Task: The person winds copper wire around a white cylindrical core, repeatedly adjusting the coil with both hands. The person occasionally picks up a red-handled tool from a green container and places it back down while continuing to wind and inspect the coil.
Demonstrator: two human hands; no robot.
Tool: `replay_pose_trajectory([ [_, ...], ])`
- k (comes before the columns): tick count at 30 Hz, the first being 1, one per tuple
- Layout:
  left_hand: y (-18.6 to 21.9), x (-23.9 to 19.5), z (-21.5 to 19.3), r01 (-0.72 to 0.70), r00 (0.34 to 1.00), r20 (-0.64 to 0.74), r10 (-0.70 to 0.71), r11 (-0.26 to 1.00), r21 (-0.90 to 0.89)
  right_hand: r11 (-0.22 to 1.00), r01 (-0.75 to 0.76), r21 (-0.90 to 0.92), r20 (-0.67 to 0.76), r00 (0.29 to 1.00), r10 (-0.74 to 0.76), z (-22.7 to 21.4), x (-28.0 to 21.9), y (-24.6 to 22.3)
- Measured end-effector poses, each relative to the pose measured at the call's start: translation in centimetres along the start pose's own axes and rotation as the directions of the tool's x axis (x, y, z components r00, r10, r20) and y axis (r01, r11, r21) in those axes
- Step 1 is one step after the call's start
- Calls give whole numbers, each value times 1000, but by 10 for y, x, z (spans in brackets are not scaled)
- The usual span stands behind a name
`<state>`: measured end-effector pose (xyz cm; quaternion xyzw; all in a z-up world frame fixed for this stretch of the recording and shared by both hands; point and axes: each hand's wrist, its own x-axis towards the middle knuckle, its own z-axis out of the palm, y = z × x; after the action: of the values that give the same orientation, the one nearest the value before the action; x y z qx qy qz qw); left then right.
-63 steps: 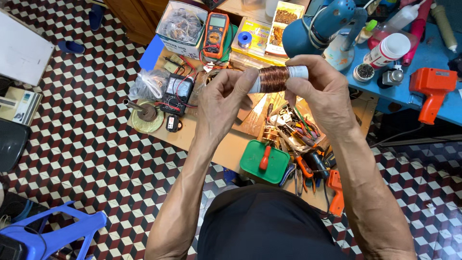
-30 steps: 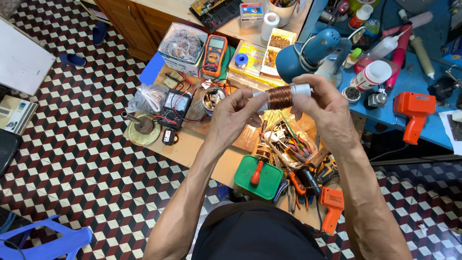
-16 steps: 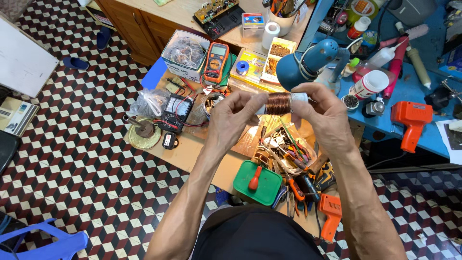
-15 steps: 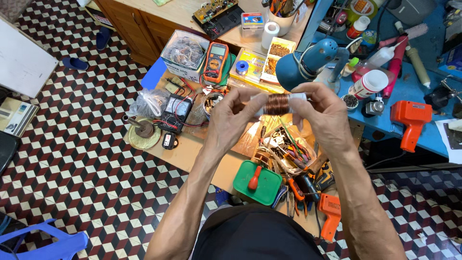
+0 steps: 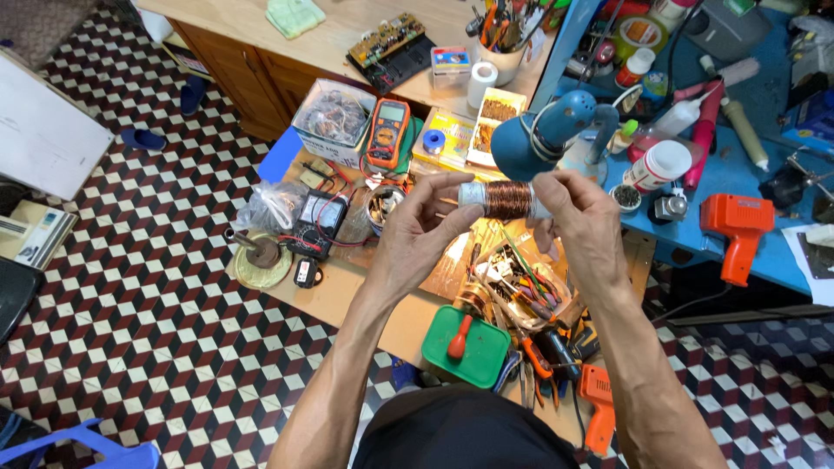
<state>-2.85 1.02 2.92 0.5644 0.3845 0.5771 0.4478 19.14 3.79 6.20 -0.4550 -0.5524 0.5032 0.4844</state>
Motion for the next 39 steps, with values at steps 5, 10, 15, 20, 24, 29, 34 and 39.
replay_pose_trajectory([
  [5,5,6,1,204,971,-116,-209,977,-56,976,213,37,201,955,-216,2,0,-2],
  [10,13,-5,0,40,997,-63,-34,994,97,998,-2,61,-9,1000,2,6,-3,1],
  [15,13,-3,-3,188,973,-140,-185,982,7,986,158,53,188,968,-165,6,-6,2],
  [20,15,-13,-8,88,990,-122,-77,992,90,997,73,0,96,993,-73,10,-7,5],
  [24,17,-16,-9,91,993,-84,-87,994,53,998,27,55,126,991,-34,8,-11,1],
  [29,12,-10,-10,261,952,-165,-259,965,-9,987,157,-33,195,970,-147,12,-14,3],
  [34,9,-16,-10,61,995,-79,-59,998,21,994,-77,83,52,996,73,11,-13,3],
  [39,10,-9,-7,233,954,-172,-244,969,-81,993,122,0,209,971,-119,10,-15,-3],
])
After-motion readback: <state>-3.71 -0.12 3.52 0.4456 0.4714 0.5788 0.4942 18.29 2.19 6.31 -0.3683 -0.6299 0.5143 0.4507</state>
